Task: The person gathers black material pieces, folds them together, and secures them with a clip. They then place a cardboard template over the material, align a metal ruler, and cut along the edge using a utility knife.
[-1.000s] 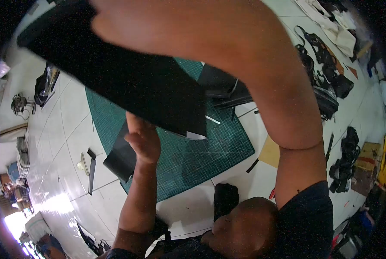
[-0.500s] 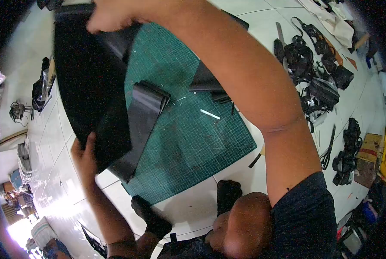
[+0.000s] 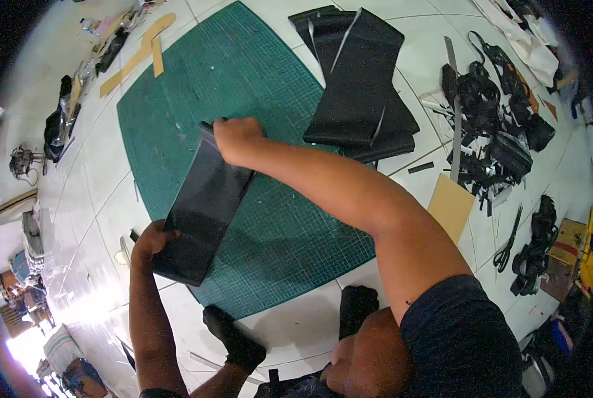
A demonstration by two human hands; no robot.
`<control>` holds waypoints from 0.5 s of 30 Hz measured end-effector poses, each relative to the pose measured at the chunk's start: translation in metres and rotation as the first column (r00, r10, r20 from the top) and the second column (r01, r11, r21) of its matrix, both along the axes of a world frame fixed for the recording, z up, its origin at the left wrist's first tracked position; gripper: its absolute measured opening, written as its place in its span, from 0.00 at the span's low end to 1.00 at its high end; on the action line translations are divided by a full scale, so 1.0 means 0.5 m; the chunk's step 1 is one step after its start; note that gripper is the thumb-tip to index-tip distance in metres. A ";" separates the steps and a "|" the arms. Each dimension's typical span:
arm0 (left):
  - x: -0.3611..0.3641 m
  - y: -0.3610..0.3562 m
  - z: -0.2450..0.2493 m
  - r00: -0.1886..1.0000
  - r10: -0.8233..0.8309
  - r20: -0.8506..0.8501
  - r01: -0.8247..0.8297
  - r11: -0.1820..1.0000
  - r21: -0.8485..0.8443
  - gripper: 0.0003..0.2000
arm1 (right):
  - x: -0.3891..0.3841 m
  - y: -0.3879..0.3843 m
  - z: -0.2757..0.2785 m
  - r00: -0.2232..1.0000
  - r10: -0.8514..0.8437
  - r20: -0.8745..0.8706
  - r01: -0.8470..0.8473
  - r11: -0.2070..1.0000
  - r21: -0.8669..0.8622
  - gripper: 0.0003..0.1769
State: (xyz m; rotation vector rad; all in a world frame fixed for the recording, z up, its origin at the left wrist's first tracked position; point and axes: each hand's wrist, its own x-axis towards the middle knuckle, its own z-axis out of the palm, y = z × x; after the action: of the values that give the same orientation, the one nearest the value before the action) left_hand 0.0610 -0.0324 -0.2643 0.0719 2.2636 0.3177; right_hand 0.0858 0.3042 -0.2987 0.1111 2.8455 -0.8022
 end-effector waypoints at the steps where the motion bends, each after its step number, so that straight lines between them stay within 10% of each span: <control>1: -0.002 -0.005 -0.024 0.989 -0.111 -0.092 0.110 0.994 -0.022 0.22 | 0.000 -0.002 -0.012 0.998 0.006 -0.058 -0.005 1.000 0.026 0.31; 9: 0.025 -0.021 -0.093 0.936 -0.129 -0.326 0.113 0.991 -0.068 0.20 | 0.017 0.126 0.027 0.970 -0.101 -0.220 0.100 0.995 -0.015 0.37; 15: 0.054 -0.033 -0.103 0.889 -0.131 -0.438 0.141 0.990 -0.010 0.19 | -0.038 0.575 -0.061 0.750 -0.477 -0.458 0.588 0.798 0.131 0.26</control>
State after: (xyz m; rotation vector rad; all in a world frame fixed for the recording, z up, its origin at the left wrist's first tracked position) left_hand 0.0879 -0.0488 -0.3158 0.3445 2.6847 0.2709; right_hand 0.0670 0.5917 -0.3290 0.9612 3.3549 -0.5587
